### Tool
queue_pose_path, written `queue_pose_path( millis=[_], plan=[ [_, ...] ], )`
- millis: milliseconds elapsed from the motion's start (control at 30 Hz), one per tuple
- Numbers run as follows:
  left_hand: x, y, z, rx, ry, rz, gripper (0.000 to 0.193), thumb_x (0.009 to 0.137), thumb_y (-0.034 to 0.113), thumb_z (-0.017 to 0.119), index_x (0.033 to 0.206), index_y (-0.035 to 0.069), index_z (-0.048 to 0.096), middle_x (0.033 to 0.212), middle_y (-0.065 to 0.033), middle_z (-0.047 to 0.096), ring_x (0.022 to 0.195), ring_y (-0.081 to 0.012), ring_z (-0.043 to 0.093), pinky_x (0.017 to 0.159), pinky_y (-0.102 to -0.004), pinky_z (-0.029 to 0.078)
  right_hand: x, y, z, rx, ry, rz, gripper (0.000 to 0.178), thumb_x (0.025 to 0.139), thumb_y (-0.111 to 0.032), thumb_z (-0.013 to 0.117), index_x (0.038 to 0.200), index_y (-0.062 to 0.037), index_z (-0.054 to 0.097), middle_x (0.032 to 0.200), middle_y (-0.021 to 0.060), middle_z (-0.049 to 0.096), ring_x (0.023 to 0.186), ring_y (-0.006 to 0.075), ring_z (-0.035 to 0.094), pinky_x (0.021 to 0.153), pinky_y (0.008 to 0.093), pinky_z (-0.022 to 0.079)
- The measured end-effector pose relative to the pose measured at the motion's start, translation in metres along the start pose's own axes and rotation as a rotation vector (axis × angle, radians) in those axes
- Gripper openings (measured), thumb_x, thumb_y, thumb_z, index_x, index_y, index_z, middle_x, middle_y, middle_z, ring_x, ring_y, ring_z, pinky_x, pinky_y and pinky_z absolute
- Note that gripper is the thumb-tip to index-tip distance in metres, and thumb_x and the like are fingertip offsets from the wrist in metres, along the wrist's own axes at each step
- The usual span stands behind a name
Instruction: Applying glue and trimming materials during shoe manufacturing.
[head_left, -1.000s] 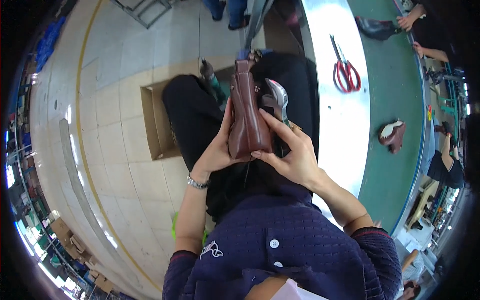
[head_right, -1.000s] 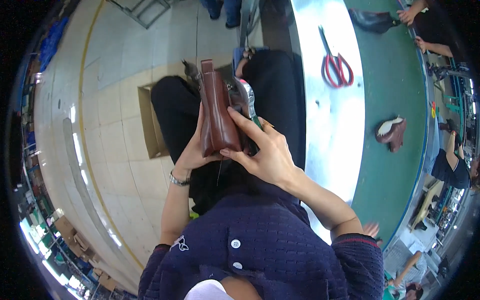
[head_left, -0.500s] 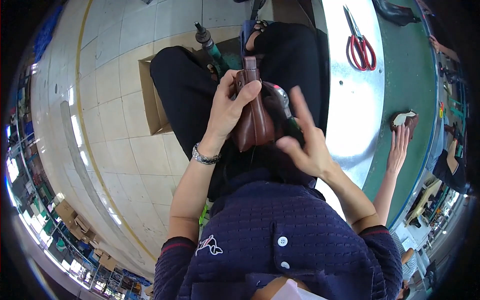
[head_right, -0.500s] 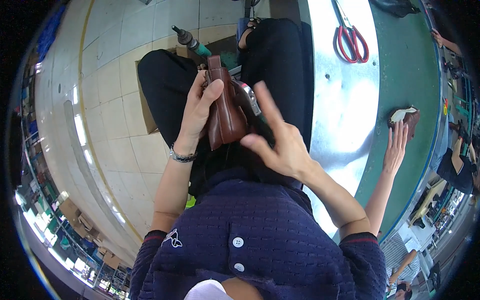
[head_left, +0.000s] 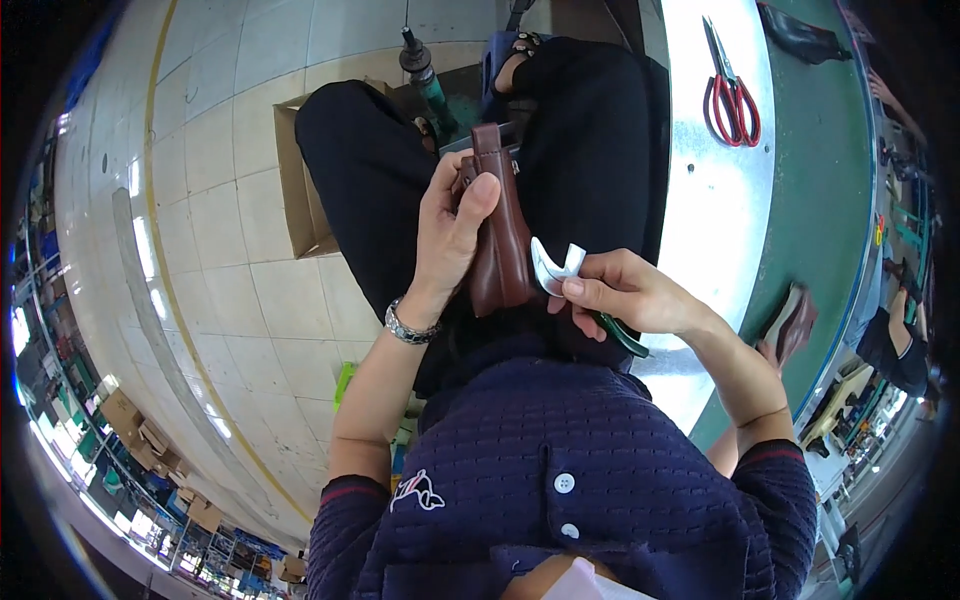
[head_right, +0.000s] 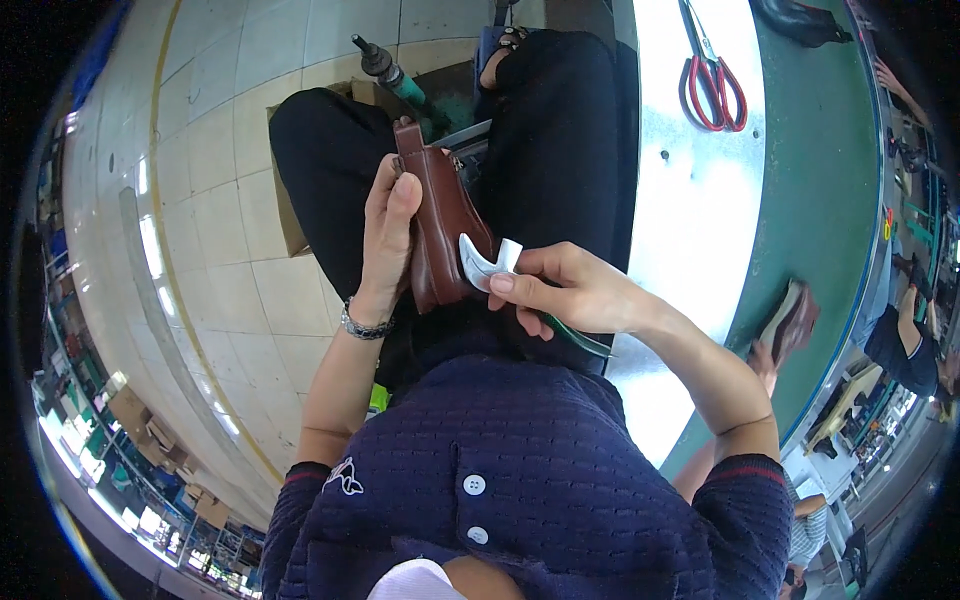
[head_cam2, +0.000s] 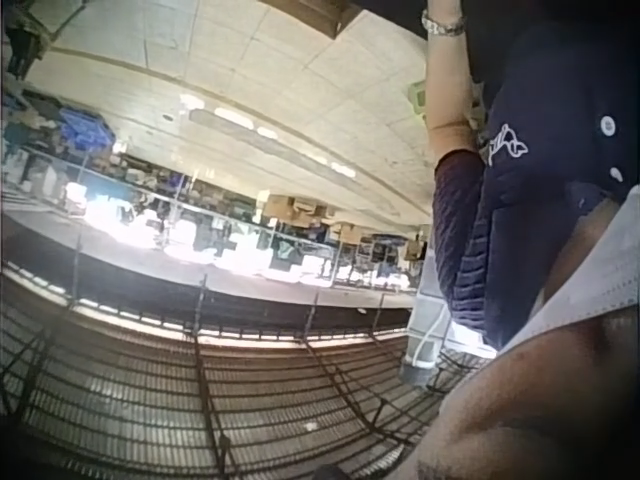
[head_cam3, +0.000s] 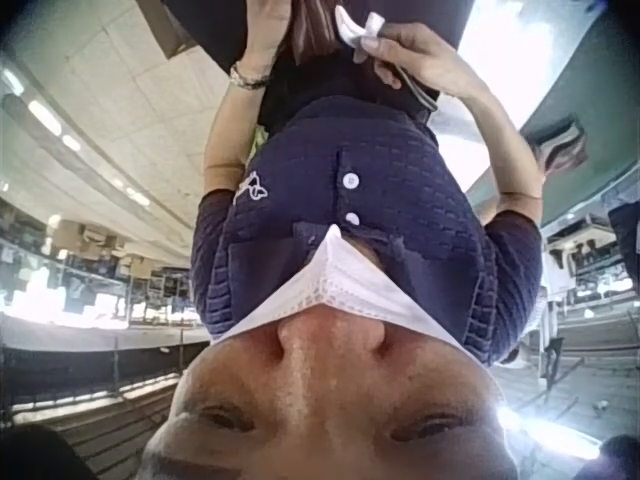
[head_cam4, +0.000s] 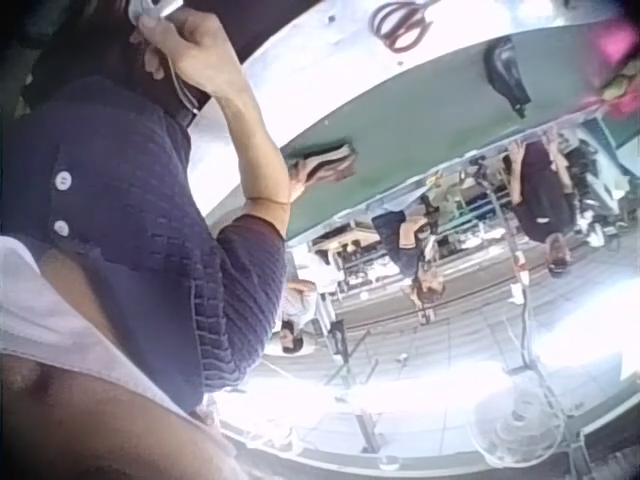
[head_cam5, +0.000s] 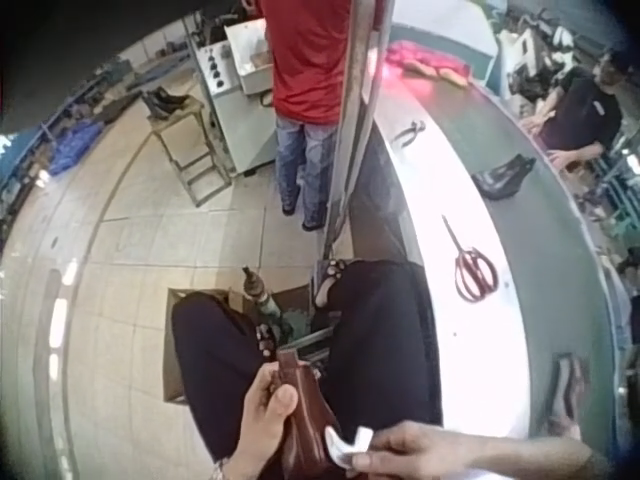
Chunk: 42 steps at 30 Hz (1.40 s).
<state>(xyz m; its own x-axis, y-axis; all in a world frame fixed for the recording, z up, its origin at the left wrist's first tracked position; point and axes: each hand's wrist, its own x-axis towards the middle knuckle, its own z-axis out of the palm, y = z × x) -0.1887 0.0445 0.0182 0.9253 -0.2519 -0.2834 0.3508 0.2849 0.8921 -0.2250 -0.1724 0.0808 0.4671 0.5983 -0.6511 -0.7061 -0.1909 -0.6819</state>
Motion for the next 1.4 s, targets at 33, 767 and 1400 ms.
queue_pose_path(
  millis=[33,767,1400],
  plan=[
    [-0.002,0.001,0.003,0.013,0.013,0.022,0.043,0.091,0.044,0.062,0.109,0.006,0.056,0.096,-0.0002,0.055,0.082,-0.0042,0.049,0.073,-0.0196,0.041,0.002,-0.003,0.001,-0.003,-0.002,0.006,0.049,0.095,-0.048,0.053,0.087,-0.0012,0.065,0.061,0.0038,0.060,0.055,0.0102,0.058,0.054,0.0238,0.046],
    [0.007,-0.007,0.001,0.072,0.185,0.111,0.039,0.094,0.039,0.060,0.078,0.004,0.050,0.076,0.0029,0.041,0.068,-0.0045,0.038,0.061,-0.0210,0.033,0.013,-0.003,0.044,-0.814,0.485,-0.260,0.064,0.096,-0.044,0.052,0.049,-0.0007,0.057,0.040,0.0121,0.049,0.030,0.0255,0.049,0.032,0.0324,0.035],
    [0.013,-0.010,0.001,0.027,0.178,0.130,0.036,0.097,0.034,0.057,0.077,0.005,0.049,0.075,0.0040,0.042,0.067,-0.0033,0.037,0.061,-0.0201,0.034,0.003,-0.003,0.057,-0.927,0.536,-0.151,0.041,0.092,-0.035,0.062,0.076,0.0014,0.072,0.058,0.0151,0.064,0.044,0.0277,0.061,0.043,0.0340,0.046]
  ],
)
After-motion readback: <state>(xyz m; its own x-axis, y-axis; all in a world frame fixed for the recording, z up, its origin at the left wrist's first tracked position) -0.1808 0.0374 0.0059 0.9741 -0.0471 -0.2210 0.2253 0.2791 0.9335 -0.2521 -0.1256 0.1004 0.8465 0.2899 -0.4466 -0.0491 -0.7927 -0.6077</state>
